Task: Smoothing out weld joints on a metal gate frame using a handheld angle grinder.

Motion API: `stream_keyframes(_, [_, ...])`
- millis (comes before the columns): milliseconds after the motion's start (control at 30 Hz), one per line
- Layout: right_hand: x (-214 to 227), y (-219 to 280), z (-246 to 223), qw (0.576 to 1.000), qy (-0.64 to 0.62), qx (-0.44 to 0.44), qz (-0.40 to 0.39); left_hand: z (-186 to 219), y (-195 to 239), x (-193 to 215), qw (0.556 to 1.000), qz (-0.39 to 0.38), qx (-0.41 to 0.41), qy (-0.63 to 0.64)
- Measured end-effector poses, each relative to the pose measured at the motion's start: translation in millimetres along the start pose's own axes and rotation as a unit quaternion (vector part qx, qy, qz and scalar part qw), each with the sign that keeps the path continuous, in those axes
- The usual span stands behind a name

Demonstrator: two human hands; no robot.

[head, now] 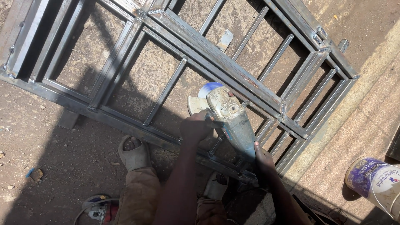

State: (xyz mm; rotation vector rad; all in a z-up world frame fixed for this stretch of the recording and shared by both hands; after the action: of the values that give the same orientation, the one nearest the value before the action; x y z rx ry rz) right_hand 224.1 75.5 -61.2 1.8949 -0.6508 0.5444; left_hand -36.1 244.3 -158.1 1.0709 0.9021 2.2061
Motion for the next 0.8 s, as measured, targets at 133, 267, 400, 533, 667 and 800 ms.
stream_keyframes(133, [5,1,2,0.997,0.065,-0.038,-0.007,18,1,6,0.997,0.06,-0.043,0.006])
stream_keyframes(267, [0,42,-69,0.996,0.088,-0.01,-0.011,17,15,25,1.0,-0.002,-0.014,0.019])
stream_keyframes(400, [10,6,-23,0.992,0.122,-0.008,-0.029,23,17,36,1.0,-0.01,0.014,0.022])
stream_keyframes(533, [-2,25,-34,0.998,0.033,-0.043,-0.022,41,15,35,0.998,-0.046,0.01,-0.049])
stream_keyframes(667, [-19,15,26,0.993,-0.011,-0.113,-0.043,43,5,31,0.992,-0.052,0.007,-0.119])
stream_keyframes(800, [-27,40,-8,0.994,-0.022,-0.098,-0.042,5,4,18,0.97,0.212,-0.12,-0.017])
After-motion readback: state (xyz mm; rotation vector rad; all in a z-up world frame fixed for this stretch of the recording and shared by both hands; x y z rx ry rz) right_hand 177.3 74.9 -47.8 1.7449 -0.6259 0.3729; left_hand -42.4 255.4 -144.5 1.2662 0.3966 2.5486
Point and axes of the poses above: each hand's wrist, its own y-axis away from the middle knuckle, its own x-axis out of the back of the hand, z = x × y, the point moved 9 cm from there along -y, towards the middle knuckle, and after that the axes turned 8 degrees about z, right-handed, at the moved point
